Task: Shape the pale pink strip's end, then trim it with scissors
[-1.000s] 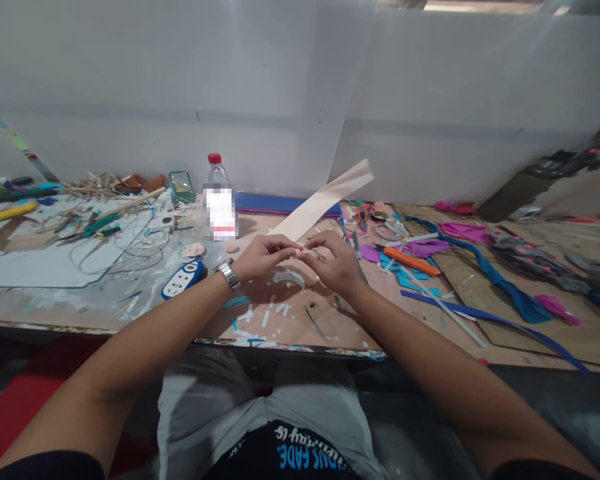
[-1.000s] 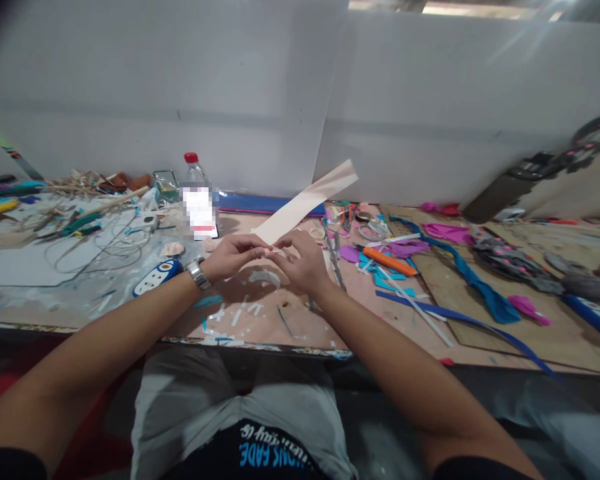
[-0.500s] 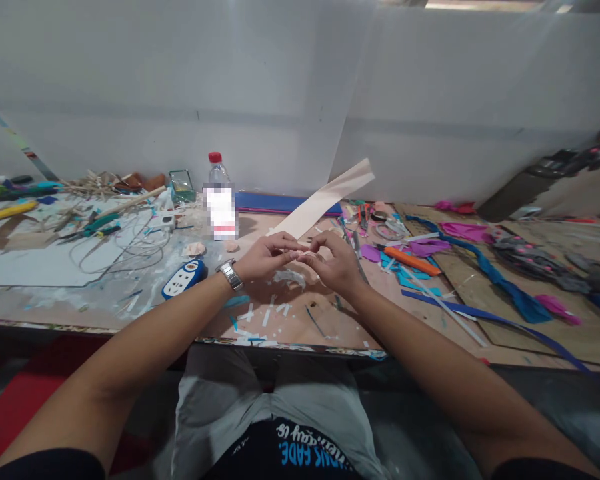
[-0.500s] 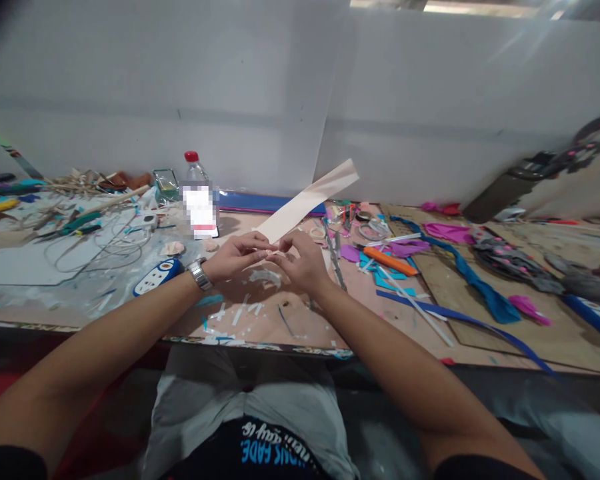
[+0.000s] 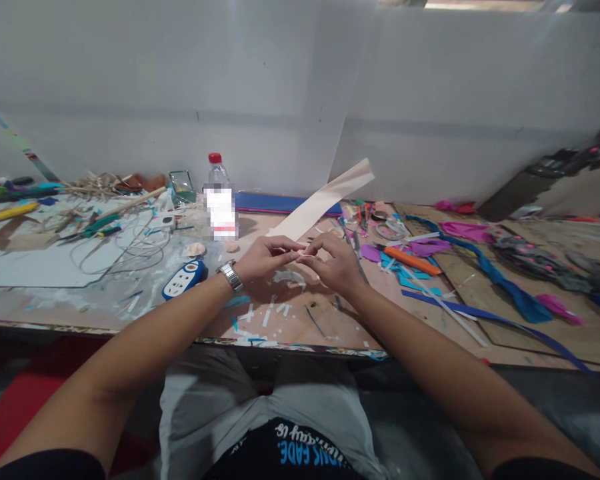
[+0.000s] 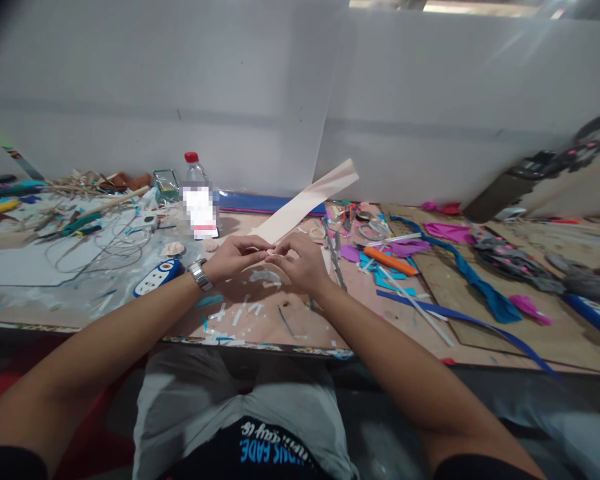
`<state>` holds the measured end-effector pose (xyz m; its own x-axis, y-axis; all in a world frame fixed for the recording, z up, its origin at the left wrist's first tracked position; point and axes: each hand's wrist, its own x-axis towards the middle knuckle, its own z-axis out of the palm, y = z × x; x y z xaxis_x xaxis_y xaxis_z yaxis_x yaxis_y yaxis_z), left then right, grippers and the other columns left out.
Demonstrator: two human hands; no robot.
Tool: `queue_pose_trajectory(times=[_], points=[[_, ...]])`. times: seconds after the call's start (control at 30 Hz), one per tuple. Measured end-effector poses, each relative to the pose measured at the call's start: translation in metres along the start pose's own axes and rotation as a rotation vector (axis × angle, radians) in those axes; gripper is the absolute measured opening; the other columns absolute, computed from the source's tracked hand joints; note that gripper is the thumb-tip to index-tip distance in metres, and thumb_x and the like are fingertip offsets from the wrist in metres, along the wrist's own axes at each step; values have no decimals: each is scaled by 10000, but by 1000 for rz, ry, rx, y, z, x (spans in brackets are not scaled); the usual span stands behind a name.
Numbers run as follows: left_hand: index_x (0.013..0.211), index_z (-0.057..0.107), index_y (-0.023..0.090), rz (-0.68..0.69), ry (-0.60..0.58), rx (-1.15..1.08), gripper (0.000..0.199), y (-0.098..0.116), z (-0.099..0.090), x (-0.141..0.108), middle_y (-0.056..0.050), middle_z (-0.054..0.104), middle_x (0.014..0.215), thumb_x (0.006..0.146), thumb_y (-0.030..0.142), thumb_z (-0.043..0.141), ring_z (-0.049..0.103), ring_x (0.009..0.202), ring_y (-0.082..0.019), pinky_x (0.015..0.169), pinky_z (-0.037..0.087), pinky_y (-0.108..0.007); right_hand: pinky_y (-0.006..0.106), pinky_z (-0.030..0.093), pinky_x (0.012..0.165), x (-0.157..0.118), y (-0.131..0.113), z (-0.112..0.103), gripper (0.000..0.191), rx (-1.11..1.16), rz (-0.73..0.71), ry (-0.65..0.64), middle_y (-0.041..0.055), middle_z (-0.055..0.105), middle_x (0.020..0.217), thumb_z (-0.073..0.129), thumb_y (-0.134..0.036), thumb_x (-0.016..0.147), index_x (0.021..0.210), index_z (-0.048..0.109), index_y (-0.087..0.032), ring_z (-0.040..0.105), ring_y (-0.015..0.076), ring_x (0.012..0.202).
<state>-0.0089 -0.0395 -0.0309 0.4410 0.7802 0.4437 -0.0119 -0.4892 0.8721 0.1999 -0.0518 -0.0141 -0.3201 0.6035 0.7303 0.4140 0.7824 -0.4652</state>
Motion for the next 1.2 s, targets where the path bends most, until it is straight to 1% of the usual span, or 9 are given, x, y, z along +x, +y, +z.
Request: queue_pose_trajectory(times=[0.1,0.2,0.43,0.57,0.67,0.83,0.93,1.03,1.2], points=[[1073,764,156,-44,-35,-50,356,-1,0,0,-125,759,1093,842,427,757,714,983,-216,870,558,-330,362,455,733,-1,2,0,321,4,3,-7,24,680,734,790,-485,819,714,635,-223,619,204,746],[1055,743,145,-71,-41,-64,365,-2,1,0,-118,755,1060,842,441,754,707,949,-199,852,556,-320,357,451,729,-1,4,1,314,14,-6,-16,19,675,722,792,-471,821,711,635,-222,616,201,734],[1037,694,138,-37,-35,-15,354,1,3,-1,-94,717,1007,898,463,680,668,919,-172,816,525,-290,365,463,753,0,6,3,351,-28,17,-47,28,690,747,724,-538,861,726,645,-223,619,203,747],[1065,692,142,-31,-5,40,365,1,1,0,-91,710,1001,917,474,651,652,906,-170,792,506,-280,364,473,754,0,7,2,316,-38,12,-65,37,707,773,655,-506,924,781,667,-224,630,202,758],[1061,695,143,-27,10,62,367,2,1,0,-92,713,1004,922,478,642,647,894,-165,780,500,-273,364,475,759,1,5,1,286,-46,1,-70,38,709,775,660,-472,928,785,668,-224,635,203,764],[1076,722,147,-35,25,57,380,1,0,0,-106,736,1022,901,481,672,670,901,-177,813,522,-301,352,476,750,2,3,1,263,-56,-10,-36,32,704,763,696,-434,910,767,656,-218,634,193,747],[1086,752,164,-21,34,84,365,1,0,0,-112,752,1060,896,469,685,688,940,-194,852,529,-324,353,477,744,1,4,2,257,-53,-1,-18,30,699,751,708,-426,902,763,655,-217,633,194,748],[1090,769,192,15,30,107,339,1,0,0,-104,752,1101,896,458,688,689,1004,-204,878,529,-329,364,483,754,1,4,2,263,-50,33,-20,35,703,765,714,-449,893,772,667,-221,635,202,761],[1106,772,199,-25,33,77,358,0,1,0,-109,755,1118,865,461,726,700,986,-202,860,547,-331,375,491,758,0,5,2,291,-32,71,-20,39,707,772,724,-490,876,781,682,-219,642,209,763]])
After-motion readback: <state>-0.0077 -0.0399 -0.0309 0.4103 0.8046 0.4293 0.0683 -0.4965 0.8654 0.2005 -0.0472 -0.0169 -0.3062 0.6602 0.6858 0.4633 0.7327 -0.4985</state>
